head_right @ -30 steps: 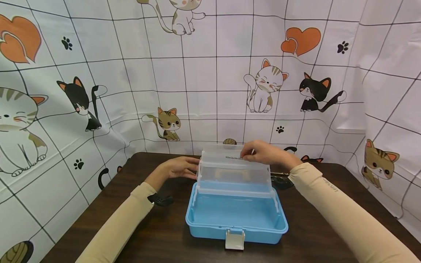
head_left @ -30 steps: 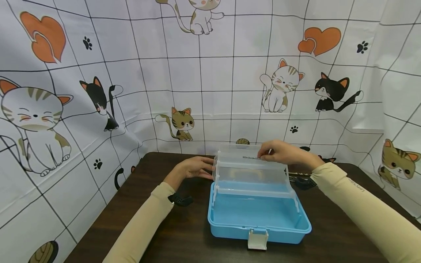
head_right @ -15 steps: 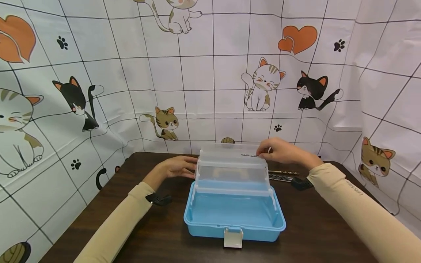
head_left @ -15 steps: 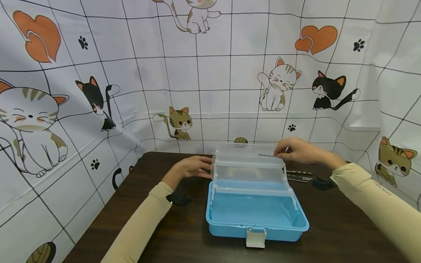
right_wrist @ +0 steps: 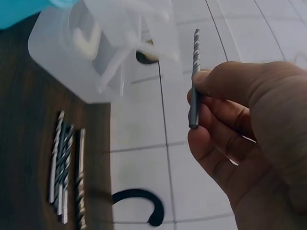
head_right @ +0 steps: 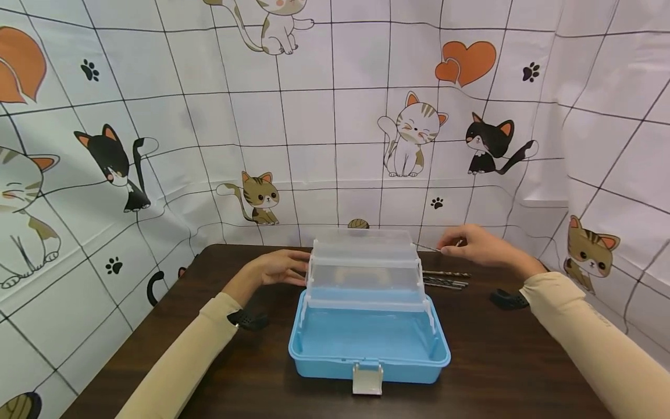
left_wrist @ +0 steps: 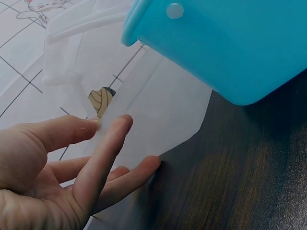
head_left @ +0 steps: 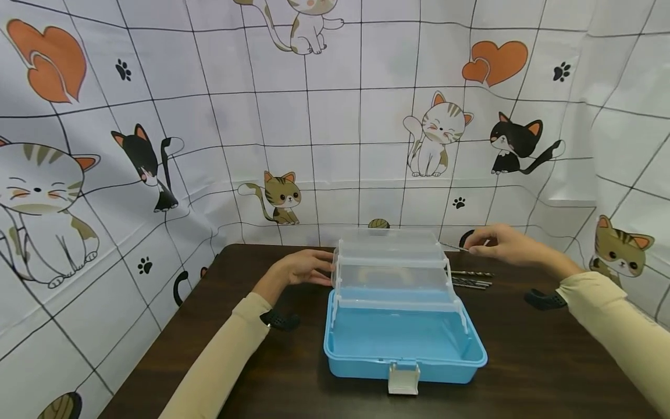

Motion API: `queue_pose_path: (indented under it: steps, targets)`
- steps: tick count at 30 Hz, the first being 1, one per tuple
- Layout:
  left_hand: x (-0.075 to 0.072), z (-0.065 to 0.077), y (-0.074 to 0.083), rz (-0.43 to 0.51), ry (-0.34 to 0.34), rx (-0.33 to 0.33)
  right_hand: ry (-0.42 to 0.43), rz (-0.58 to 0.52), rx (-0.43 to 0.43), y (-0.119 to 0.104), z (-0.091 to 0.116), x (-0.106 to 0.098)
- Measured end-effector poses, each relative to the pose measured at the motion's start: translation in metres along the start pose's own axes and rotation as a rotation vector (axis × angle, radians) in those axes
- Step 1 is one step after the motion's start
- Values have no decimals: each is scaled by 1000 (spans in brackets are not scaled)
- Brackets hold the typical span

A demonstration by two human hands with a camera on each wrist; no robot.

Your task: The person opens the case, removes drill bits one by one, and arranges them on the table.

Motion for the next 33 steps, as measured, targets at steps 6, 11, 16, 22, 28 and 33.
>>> queue_pose_path:
  steps: [6, 11, 16, 22, 28, 33]
  targets:
    - [-1, -5, 4, -2, -16, 9, 31, 10, 50, 31, 4, 2]
    - [-1, -5, 4, 4, -5, 3, -21, -18, 56, 55, 0, 16]
    - [-2, -4, 3, 9, 4, 3, -69, 8, 101, 71, -6, 28]
    - [-4, -2, -2, 6, 8, -6, -131, 18, 174, 86, -6, 47]
    - [-3, -2, -3, 10, 20, -8, -138, 49, 80, 93, 1, 60]
    - [-2, -2, -1, 5, 19, -1, -81, 82, 35, 92, 5, 63]
Point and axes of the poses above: each hand's wrist, its own z-axis away from the middle knuckle, its own x-axis out of the palm, y = z × x, the point moved 3 cm from there along -z, towards the middle knuckle, and after that the axes turned 15 degrees about x, right-handed, at the moved point
